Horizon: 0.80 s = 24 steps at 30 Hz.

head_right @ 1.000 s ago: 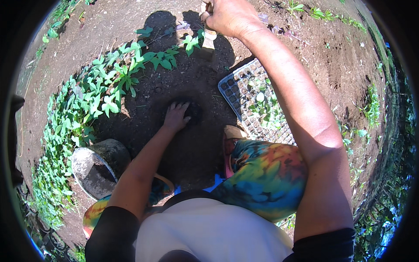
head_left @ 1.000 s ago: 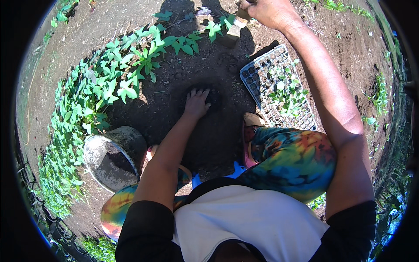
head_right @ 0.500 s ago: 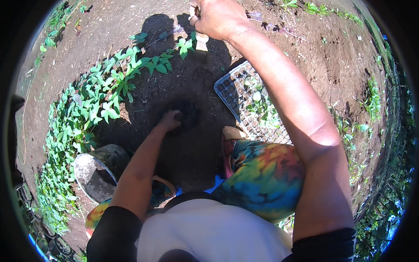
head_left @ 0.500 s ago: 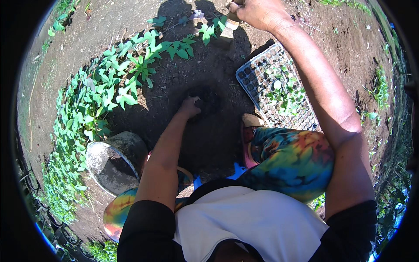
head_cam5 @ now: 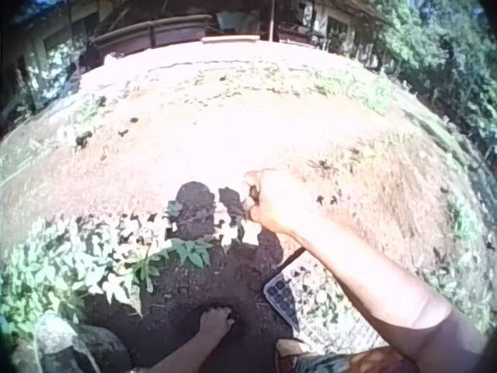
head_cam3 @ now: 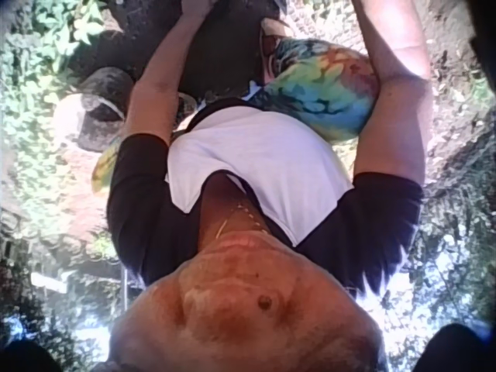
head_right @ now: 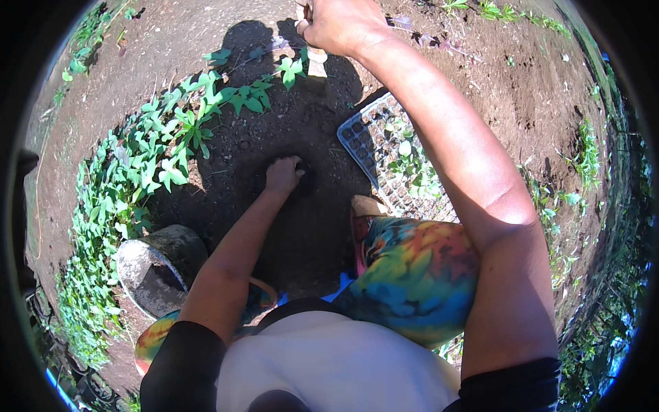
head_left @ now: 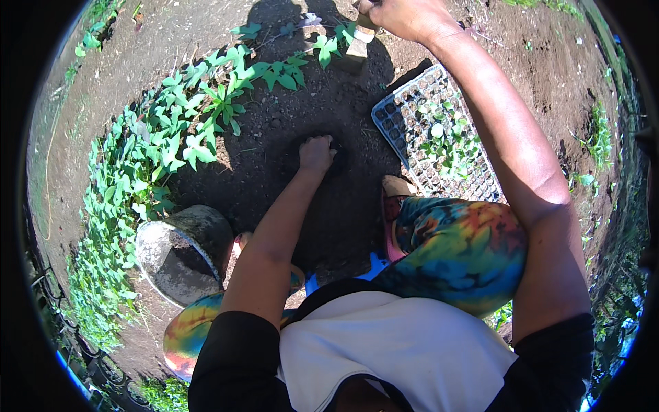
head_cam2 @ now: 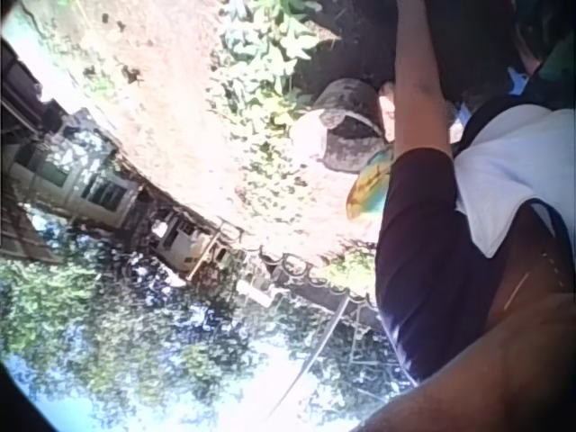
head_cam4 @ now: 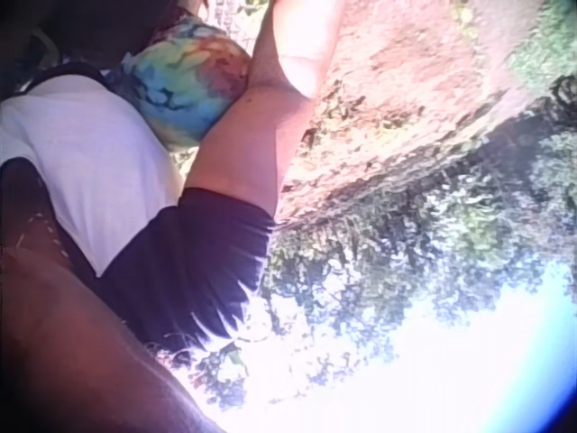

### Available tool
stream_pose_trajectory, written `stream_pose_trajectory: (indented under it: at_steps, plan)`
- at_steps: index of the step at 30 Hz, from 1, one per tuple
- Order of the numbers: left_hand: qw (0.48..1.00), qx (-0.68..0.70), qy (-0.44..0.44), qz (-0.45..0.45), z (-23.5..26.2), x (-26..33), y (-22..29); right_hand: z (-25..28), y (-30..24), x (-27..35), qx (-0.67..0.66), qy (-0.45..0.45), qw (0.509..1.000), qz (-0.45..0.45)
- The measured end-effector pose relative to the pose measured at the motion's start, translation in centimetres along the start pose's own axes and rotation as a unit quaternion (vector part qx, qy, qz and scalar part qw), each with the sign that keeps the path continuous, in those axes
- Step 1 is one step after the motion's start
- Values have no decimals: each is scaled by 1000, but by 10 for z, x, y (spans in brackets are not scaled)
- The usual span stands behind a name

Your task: The person sits on a small stool in a garden and uses a hand hoe to loosen soil around existing plants. They then take seedlings from a plastic tray and place them into the prepared soil.

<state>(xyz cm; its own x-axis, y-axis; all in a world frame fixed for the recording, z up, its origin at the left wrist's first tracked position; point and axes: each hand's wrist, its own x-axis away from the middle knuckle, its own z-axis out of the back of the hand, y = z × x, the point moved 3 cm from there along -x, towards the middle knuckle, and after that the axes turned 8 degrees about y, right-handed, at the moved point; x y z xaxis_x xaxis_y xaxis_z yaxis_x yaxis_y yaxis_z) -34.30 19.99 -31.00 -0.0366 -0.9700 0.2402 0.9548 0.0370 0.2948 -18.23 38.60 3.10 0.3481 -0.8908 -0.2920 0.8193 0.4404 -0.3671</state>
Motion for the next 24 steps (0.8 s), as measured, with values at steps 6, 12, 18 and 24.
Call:
stream_pose_trajectory:
  at_steps: [6,12,18,24]
  plan:
    - [999,39,8,22,7,-2,4,-3,7,-1,-3,14,1000,2]
    - [924,381,41,0,121,-48,-31,-3,8,-2,4,1,1000,4]
    - [980,199,-11,-18,132,-31,-61,0,3,-1,-10,-3,1000,4]
    - [993,49,-107,-24,6,56,-71,2,-1,0,12,3,1000,-4]
